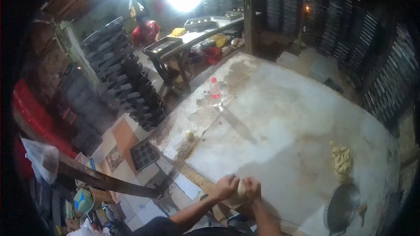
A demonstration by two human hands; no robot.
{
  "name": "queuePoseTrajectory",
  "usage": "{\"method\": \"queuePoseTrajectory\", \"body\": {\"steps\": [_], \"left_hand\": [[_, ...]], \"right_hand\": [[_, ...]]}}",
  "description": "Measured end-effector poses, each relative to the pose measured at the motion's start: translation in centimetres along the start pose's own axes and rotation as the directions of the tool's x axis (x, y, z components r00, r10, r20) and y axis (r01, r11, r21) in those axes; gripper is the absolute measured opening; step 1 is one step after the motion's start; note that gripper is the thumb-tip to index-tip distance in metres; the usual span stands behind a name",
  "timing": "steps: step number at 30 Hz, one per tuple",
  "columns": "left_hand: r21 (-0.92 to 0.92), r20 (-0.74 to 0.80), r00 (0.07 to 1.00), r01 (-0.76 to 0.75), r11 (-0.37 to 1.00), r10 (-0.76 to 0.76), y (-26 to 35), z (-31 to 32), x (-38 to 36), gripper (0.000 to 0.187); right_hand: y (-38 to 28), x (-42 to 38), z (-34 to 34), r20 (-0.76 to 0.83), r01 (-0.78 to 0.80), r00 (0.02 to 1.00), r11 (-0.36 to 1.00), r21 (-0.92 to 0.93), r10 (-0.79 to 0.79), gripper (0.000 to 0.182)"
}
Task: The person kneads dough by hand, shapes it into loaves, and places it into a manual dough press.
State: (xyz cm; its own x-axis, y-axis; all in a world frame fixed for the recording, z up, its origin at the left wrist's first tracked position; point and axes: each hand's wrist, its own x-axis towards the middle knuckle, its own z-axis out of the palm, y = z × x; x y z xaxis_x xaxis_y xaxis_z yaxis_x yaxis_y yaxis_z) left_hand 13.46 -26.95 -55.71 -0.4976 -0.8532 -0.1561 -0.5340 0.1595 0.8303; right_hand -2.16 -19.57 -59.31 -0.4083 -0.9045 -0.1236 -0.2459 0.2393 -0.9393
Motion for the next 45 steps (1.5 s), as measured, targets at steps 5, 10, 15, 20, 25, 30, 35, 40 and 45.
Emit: {"method": "queuePoseTrajectory", "body": {"steps": [5, 10, 15, 20, 25, 30, 35, 40, 45], "left_hand": [[0.099, -0.252, 0.957, -0.124, 0.987, 0.145, -4.3, 4.7, -4.9, 0.031], [0.092, 0.119, 0.992, -0.06, 0.994, 0.049, -5.6, 1.9, 2.8, 0.039], [0.384, -0.057, 0.989, -0.108, 0.917, 0.14, 6.9, -1.2, 3.4, 0.027], [0.353, 0.343, 0.939, -0.147, 0.924, 0.019, -1.2, 1.8, 6.7, 0.03], [-0.184, 0.306, 0.868, -0.349, 0.919, 0.391, -2.4, -2.8, 7.1, 0.048], [-0.283, 0.233, 0.801, -0.486, 0.827, 0.551, -5.6, 0.9, 7.1, 0.051], [-0.318, 0.205, 0.73, -0.58, 0.75, 0.652, 6.1, -6.8, 10.6, 0.048], [-0.516, -0.153, 0.688, -0.668, 0.536, 0.71, 8.4, -12.0, 17.6, 0.021], [-0.043, -0.213, 0.89, -0.421, 0.906, 0.404, -7.2, -9.0, 25.2, 0.043]], "right_hand": [[2.2, -2.8, -0.6, -0.064, 0.055, 0.997, 0.958, 0.282, -0.038, 0.025], [5.5, 4.9, 0.5, 0.315, 0.105, 0.942, 0.992, 0.063, -0.12, 0.028], [-9.4, 3.4, -1.7, -0.075, 0.179, 0.977, 0.956, -0.233, -0.201, 0.037], [-0.6, 4.4, 0.7, -0.217, 0.154, 0.947, 0.929, -0.337, -0.235, 0.041], [-3.2, -0.5, -0.5, -0.387, -0.086, 0.922, 0.965, -0.246, -0.017, 0.04], [0.7, -3.5, 6.0, -0.537, -0.041, 0.817, 0.949, 0.314, 0.213, 0.068], [-15.2, 1.5, 5.2, -0.588, 0.121, 0.808, 0.982, 0.143, -0.014, 0.096], [-29.3, 8.3, 5.3, -0.391, 0.333, 0.727, 0.788, -0.518, -0.565, 0.105], [-27.8, 10.9, 7.8, 0.131, 0.493, 0.854, 0.702, -0.514, -0.504, 0.032]]}}
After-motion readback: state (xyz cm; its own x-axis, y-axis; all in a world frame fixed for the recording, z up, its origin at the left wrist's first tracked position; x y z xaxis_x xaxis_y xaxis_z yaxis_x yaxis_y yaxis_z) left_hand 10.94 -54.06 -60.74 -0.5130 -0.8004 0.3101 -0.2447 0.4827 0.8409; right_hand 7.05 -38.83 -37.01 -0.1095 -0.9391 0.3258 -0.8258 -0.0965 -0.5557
